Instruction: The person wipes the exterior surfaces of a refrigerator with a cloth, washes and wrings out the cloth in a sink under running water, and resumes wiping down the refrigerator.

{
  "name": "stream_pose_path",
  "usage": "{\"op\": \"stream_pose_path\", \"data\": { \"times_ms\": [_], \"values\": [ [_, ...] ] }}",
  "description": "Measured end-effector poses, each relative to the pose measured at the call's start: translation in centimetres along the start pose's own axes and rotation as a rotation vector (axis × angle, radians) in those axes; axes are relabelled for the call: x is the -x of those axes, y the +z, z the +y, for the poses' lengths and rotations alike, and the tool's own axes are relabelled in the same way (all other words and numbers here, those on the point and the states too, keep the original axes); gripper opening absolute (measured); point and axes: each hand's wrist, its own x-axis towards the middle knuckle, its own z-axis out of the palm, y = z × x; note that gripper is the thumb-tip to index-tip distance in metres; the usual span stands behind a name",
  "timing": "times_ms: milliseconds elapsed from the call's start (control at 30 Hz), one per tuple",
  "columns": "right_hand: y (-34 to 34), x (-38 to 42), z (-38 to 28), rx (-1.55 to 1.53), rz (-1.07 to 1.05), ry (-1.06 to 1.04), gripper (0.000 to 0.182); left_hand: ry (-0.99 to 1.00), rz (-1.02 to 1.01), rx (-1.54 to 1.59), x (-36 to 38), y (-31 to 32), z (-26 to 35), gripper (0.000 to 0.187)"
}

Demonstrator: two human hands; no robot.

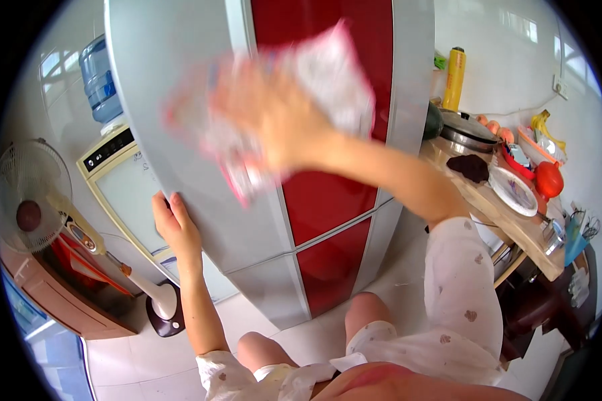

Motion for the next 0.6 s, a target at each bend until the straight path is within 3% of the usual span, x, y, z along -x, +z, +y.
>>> {"op": "stream_pose_path", "data": {
  "times_ms": [67, 133, 167, 200, 233, 300, 333, 400, 433, 533, 600],
  "values": [
    [1.0, 3.9, -2.7, -0.124, -0.179, -0.241, 0.07, -0.011, -0.029, 0.029, 0.0, 0.0, 0.1, 0.018],
    [0.9, 3.6, -0.1, -0.232, -0.393, -0.463, 0.068, 0.004, -0.033, 0.03, 0.1, -0.2, 0.1, 0.018],
    [-3.0, -0.2, 0.4, -0.118, -0.639, -0.401, 0.07, 0.026, -0.04, 0.026, -0.1, -0.2, 0.0, 0.017],
    [-4.0, -2.7, 2.2, -0.082, -0.687, -0.263, 0.071, 0.029, -0.021, 0.032, -0.2, -0.3, -0.2, 0.017],
    [-2.3, -2.1, 5.6, -0.051, -0.122, -0.188, 0.068, 0.031, -0.034, 0.038, -0.1, -0.2, -0.3, 0.018],
    [-4.3, -6.6, 9.3, -0.528, -0.236, 0.376, 0.066, 0.004, -0.06, 0.069, -0.1, -0.1, -0.3, 0.02],
    [-5.3, -8.9, 11.2, -0.726, -0.189, 0.665, 0.065, 0.005, -0.056, 0.077, 0.0, -0.2, -0.1, 0.02],
    [-4.7, -13.9, 16.7, 0.274, 0.373, 0.627, 0.072, -0.013, -0.08, 0.051, -0.1, -0.2, 0.2, 0.021],
    [-5.0, -15.4, 17.0, 0.271, 0.326, 0.769, 0.07, -0.005, -0.073, 0.085, -0.1, -0.1, 0.4, 0.021],
    [-4.9, -17.5, 14.6, 0.366, 0.204, 0.89, 0.071, -0.027, -0.067, 0.115, 0.0, -0.2, 0.9, 0.021],
    [-3.9, -16.4, 11.9, 0.328, 0.196, 0.518, 0.07, -0.039, -0.058, 0.137, 0.0, 0.0, 0.7, 0.021]
  ]
}}
